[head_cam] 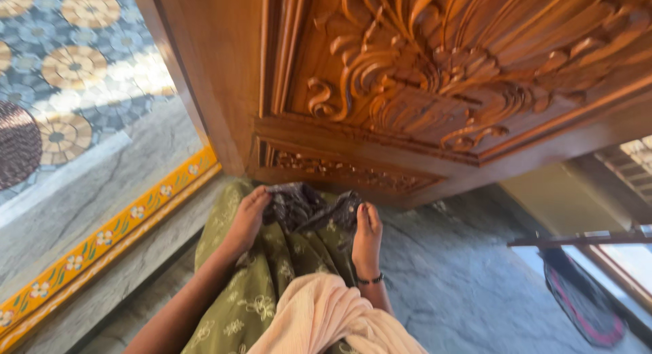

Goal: The person wipes the surface of a carved wooden door using a dark cloth. They move the cloth over the raised carvings and flat panels, occasionally adjusting the cloth in their hands while continuing to clean the door.

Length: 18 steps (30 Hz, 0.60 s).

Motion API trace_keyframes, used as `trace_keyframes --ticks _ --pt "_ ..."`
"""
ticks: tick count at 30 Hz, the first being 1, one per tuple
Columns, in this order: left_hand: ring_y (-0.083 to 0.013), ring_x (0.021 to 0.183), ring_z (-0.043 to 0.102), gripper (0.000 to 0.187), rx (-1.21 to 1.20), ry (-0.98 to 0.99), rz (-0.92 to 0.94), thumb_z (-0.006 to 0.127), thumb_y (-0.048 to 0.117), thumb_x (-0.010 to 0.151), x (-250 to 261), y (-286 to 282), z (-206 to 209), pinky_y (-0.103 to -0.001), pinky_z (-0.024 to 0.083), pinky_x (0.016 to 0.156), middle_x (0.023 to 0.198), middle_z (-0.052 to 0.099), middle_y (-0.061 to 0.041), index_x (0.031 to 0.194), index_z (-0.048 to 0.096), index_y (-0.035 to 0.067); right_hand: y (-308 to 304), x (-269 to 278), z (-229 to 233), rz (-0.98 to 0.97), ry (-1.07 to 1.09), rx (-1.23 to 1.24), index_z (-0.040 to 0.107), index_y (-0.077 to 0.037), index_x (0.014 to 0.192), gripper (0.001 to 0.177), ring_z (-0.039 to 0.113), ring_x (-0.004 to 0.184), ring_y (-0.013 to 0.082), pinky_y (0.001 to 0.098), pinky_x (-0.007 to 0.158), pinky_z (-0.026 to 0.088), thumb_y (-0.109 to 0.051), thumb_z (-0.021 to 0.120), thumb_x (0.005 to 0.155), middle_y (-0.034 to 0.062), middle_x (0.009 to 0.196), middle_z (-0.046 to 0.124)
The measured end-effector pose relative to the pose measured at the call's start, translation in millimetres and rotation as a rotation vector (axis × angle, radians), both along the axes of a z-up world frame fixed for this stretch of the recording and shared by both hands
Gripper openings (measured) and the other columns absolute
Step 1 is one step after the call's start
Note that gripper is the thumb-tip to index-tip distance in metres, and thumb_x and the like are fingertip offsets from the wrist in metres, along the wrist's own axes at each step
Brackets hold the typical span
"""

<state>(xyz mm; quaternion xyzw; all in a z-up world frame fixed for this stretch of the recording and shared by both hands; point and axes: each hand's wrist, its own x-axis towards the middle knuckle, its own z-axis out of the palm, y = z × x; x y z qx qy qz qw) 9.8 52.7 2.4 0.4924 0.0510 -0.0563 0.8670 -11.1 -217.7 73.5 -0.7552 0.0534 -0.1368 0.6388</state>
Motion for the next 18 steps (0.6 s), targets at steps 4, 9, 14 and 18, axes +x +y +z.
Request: trace_keyframes --ticks 4,9,14,18 --pt "-0.0181 0.089 0.065 0.023 -0.272 0.330 0.014 0.053 0.023 0.103 7.4 7.2 16.4 -0.034 0.053 0.083 0.098 0.071 -0.007 0.109 0.066 0.004 -22.0 1.7 -9.8 -0.029 0.062 0.371 0.068 -0.004 0.113 0.019 0.038 0.067 0.0033 0.0219 0.060 0.030 -0.017 0.056 0.106 -0.0076 0.082 0.053" --pt "-0.0220 0.093 0.069 0.030 -0.529 0.340 -0.063 0.052 0.030 0.099 16.1 37.3 42.7 -0.041 0.055 0.081 0.104 0.074 -0.009 0.112 0.068 0.008 -47.1 -5.4 7.7 0.238 -0.074 0.435 0.071 -0.002 0.123 0.021 0.043 0.090 0.0114 0.0279 0.078 0.032 -0.007 0.059 0.107 0.0007 0.094 0.054" --pt "-0.0259 0.110 0.069 0.027 -0.741 -0.052 0.106 0.051 0.030 0.107 5.1 25.1 44.0 -0.046 0.054 0.099 0.119 0.071 -0.010 0.117 0.064 0.008 -28.3 -18.7 43.4 0.458 -0.346 0.113 0.066 -0.007 0.107 0.013 0.057 0.133 0.0266 0.0421 0.115 0.044 -0.014 0.056 0.101 0.0079 0.116 0.071" --pt "-0.0293 0.107 0.069 0.041 -0.909 0.491 -0.166 0.044 0.032 0.097 -26.9 -45.6 46.8 -0.049 0.050 0.097 0.117 0.074 -0.014 0.119 0.065 0.005 2.4 -33.9 73.7 0.515 -0.269 -0.181 0.070 -0.008 0.100 0.011 0.061 0.124 0.0267 0.0417 0.108 0.047 -0.004 0.061 0.098 0.0077 0.111 0.072"
